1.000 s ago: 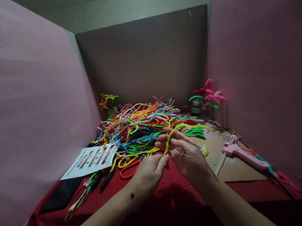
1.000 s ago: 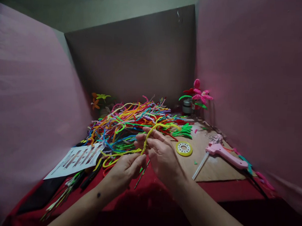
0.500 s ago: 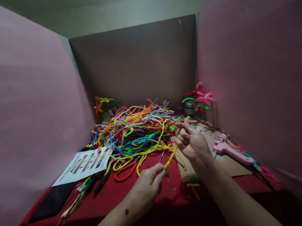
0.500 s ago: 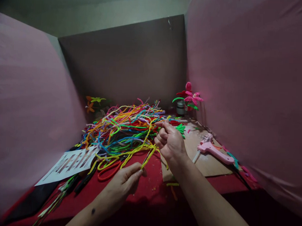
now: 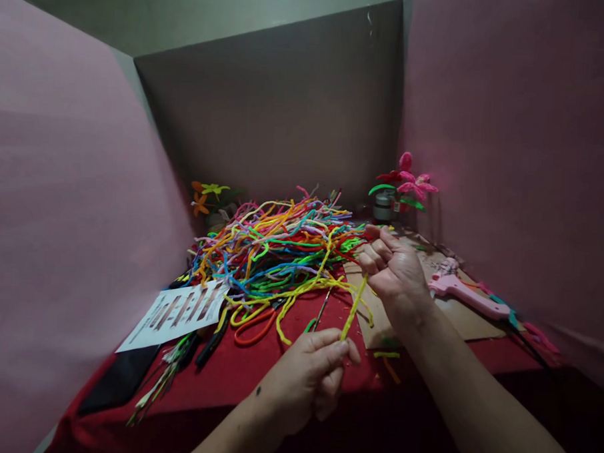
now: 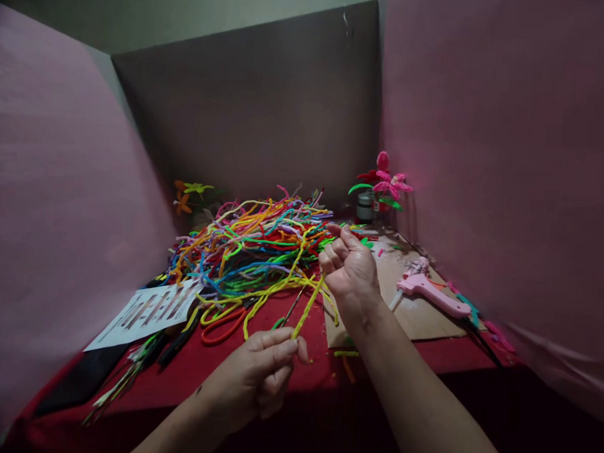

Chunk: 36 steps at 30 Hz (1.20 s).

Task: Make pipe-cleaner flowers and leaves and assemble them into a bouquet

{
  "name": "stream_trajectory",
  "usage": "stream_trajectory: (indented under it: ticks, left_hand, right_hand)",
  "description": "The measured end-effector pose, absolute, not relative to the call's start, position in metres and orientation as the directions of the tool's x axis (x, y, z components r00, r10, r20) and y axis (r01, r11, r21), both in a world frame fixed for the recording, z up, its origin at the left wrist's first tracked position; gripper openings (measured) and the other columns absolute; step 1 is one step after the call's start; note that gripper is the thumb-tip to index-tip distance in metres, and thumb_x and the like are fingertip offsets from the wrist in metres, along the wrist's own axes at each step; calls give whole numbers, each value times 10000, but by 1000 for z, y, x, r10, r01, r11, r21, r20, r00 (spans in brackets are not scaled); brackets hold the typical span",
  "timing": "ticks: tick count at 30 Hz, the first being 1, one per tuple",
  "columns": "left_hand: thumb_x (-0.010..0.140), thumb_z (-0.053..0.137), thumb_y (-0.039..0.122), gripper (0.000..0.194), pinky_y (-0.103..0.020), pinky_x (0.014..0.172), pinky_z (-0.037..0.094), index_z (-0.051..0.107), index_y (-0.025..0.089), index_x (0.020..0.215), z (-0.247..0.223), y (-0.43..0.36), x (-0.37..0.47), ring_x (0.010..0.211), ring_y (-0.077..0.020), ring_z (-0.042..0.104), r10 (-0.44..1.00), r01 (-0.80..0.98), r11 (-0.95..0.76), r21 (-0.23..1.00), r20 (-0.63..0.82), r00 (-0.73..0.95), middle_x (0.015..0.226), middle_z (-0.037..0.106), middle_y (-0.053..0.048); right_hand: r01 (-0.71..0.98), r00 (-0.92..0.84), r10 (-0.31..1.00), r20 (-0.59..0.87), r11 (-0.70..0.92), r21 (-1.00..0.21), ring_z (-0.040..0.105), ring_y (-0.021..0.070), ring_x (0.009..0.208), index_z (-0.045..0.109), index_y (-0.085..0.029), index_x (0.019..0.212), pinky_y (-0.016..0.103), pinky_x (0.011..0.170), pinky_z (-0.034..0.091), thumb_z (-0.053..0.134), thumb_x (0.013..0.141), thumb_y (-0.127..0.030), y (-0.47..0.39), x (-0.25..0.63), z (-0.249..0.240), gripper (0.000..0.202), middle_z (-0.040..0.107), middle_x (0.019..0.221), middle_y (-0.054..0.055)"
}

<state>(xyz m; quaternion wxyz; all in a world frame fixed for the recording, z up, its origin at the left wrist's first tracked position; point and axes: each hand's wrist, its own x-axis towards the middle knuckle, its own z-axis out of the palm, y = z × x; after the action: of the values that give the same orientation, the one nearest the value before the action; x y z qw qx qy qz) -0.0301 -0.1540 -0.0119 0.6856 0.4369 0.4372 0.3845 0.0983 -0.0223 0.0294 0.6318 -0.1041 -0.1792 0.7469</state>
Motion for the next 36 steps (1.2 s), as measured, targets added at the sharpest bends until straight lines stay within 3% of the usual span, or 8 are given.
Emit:
stream_trajectory:
  ticks: [5, 9, 13, 17, 21, 27, 31, 36]
  left_hand:
    - [808, 512, 359, 203, -154, 318, 219, 535, 158, 803, -17, -154, -42, 332, -33, 141, 919, -271, 357, 894, -283, 275, 421, 276, 107]
    - [800, 518, 394, 278, -160, 353, 163, 567, 125, 745, -18, -154, -59, 348, -30, 203, 963, -47, 243, 969, -235, 131, 400, 311, 86]
    - [753, 583, 366, 258, -163, 381, 211, 614, 116, 699, -10, -157, -69, 388, -35, 299, 977, 181, 69, 981, -29, -213, 450, 433, 49]
    - [695, 652, 284, 150, -176, 477, 367, 652, 135, 676, 0, -158, -70, 493, -73, 455, 788, 301, -146, 942, 295, -541, 536, 545, 26]
    - [696, 656, 209, 76, -220, 595, 469, 655, 144, 734, 7, -155, -59, 577, -106, 571, 546, 224, -417, 881, 440, -713, 634, 636, 9]
    - [800, 527, 178, 36, -385, 794, 488, 504, 172, 773, 32, -144, -31, 786, -165, 643, 548, -116, -750, 651, 513, -661, 817, 679, -28]
    - [833, 489, 181, 177, -212, 516, 437, 422, 162, 671, 43, -138, -24, 424, -39, 431, 617, -264, -752, 604, 503, -605, 532, 442, 75]
    - [827, 512, 166, 164, -182, 425, 272, 420, 171, 692, 34, -142, -29, 415, -42, 320, 593, -171, -723, 670, 473, -651, 507, 366, 74]
  right_hand:
    - [-911, -183, 977, 112, -126, -393, 142, 47, 309, 556, -130, 796, 172, 317, 170, 378, 918, -242, -17, 104, 31, 243, 184, 365, -119]
    - [-910, -167, 979, 121, -105, -401, 117, 49, 300, 563, -131, 787, 176, 306, 146, 328, 938, -277, -15, 116, 33, 315, 177, 342, -116]
    - [-915, -164, 984, 73, -124, -383, 118, 54, 293, 548, -147, 763, 178, 305, 141, 301, 947, -283, -17, 119, 32, 336, 168, 331, -115]
    - [-928, -190, 981, 34, -168, -334, 152, 58, 293, 523, -161, 741, 183, 313, 149, 279, 952, -299, -23, 118, 27, 350, 173, 341, -112]
    - [-931, -200, 980, -4, -191, -310, 150, 64, 299, 512, -166, 732, 188, 318, 147, 255, 957, -263, -28, 118, 17, 356, 170, 344, -109]
    - [-909, -262, 965, -9, -249, -335, 146, 66, 312, 515, -169, 725, 172, 330, 153, 254, 954, -242, -34, 105, -5, 355, 206, 339, -105]
    - [-909, -307, 951, -39, -305, -286, 186, 61, 322, 514, -160, 714, 155, 346, 193, 219, 954, -224, -42, 96, -10, 386, 237, 359, -94]
    - [-931, -303, 952, -50, -307, -197, 236, 46, 336, 482, -144, 658, 142, 357, 235, 218, 939, -146, -44, 107, 1, 385, 269, 401, -80]
